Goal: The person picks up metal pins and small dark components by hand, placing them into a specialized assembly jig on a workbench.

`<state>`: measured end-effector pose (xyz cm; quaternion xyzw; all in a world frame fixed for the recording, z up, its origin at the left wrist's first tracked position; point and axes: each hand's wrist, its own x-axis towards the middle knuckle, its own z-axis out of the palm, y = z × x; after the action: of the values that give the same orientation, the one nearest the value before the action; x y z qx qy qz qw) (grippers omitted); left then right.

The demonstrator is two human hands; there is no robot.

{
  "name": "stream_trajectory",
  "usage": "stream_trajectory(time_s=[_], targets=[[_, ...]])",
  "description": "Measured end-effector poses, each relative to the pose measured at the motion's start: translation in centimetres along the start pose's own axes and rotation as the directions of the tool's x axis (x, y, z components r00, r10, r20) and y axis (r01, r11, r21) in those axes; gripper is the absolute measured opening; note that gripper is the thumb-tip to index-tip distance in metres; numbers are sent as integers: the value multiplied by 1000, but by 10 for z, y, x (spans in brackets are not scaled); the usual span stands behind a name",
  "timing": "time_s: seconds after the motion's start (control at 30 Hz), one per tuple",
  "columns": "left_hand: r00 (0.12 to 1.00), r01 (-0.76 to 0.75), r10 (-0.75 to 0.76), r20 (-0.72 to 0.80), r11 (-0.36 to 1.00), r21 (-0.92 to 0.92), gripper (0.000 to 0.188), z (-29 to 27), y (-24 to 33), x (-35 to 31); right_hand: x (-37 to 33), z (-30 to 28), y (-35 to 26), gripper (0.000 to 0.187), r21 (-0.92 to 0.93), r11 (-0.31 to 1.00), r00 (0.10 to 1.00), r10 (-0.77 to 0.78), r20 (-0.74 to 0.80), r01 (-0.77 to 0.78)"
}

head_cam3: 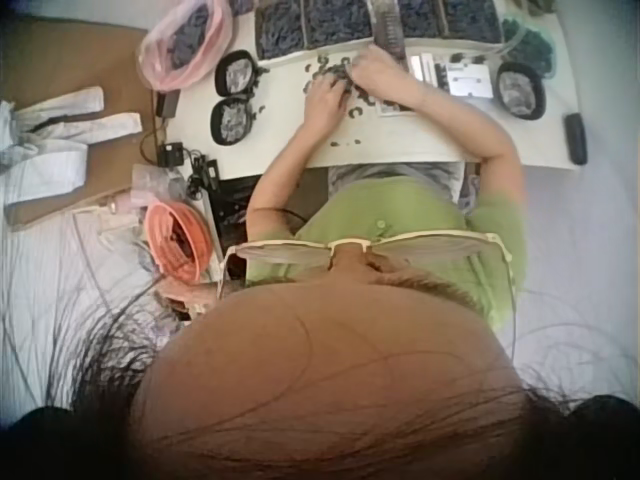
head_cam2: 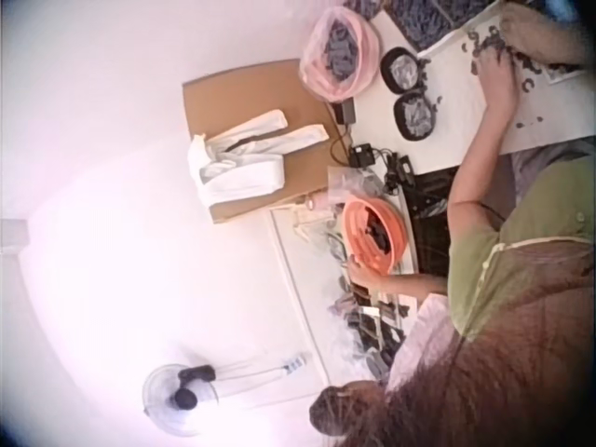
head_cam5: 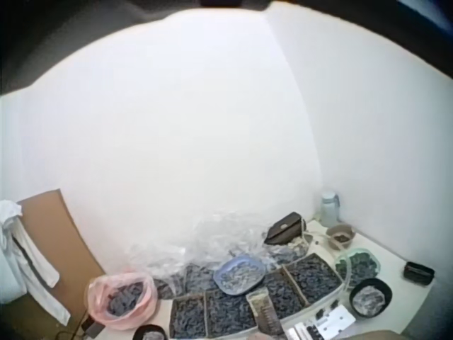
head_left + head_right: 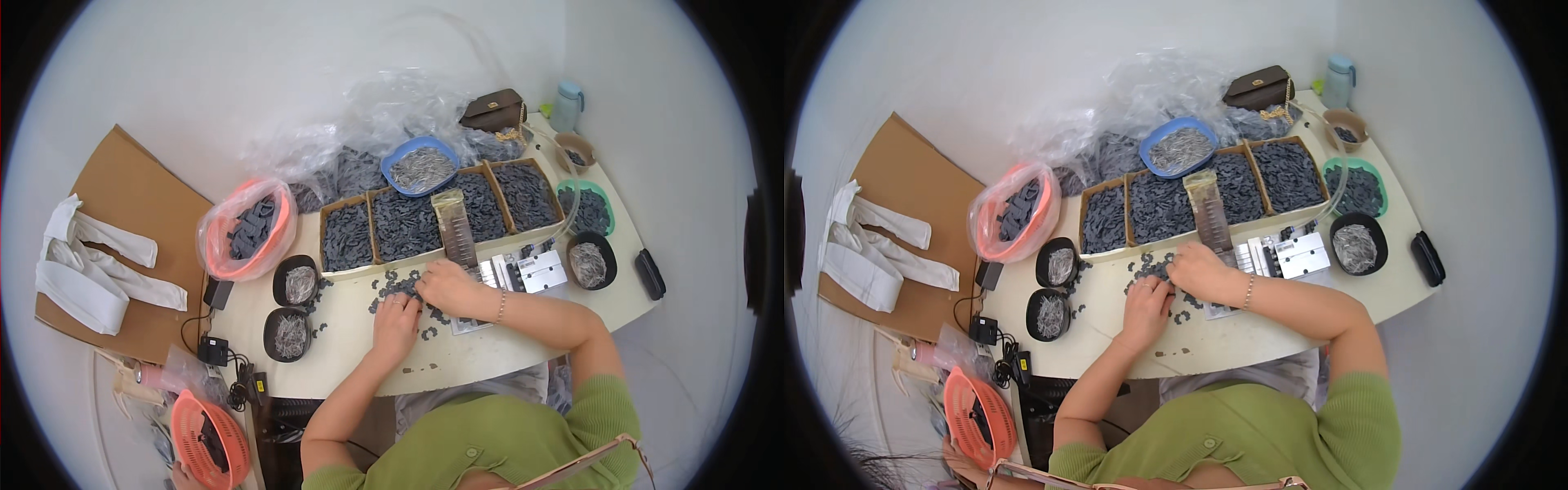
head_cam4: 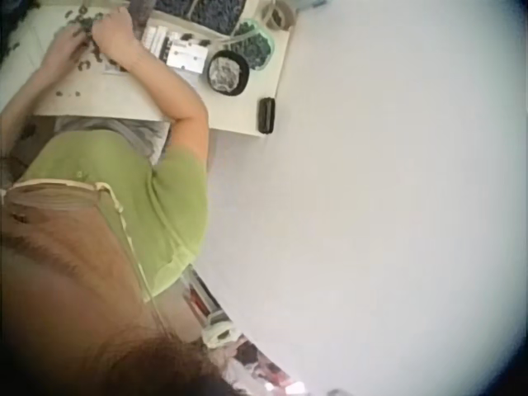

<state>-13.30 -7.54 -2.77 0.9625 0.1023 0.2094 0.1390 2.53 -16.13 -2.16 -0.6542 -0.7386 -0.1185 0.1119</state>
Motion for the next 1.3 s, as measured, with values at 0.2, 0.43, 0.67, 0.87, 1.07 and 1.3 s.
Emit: stream_trajectory(time_s=[0.2,0.43,0.67,0.87,1.07,1.3], targets=[[999,41,-44,-30,995,-95,12,0,-2,-2,-10,-35,28,10,342,935,994,107,-14,-96],[992,-52,11,-122,941,-335,10,3,9,20,-55,-30,32,11,212,977,993,40,-111,-16],[987,-103,45,-157,915,-390,11,18,20,53,-75,-39,-2,30,-84,995,986,-59,-155,46],[959,-281,275,-68,954,-109,19,31,26,57,-104,-58,14,30,187,975,969,157,-192,-121],[903,-422,422,-86,906,16,31,28,27,41,-163,-109,120,16,193,786,651,600,-465,-587],[931,-355,347,-112,933,-62,31,11,30,33,-212,-84,199,21,-73,448,446,894,41,-891]])
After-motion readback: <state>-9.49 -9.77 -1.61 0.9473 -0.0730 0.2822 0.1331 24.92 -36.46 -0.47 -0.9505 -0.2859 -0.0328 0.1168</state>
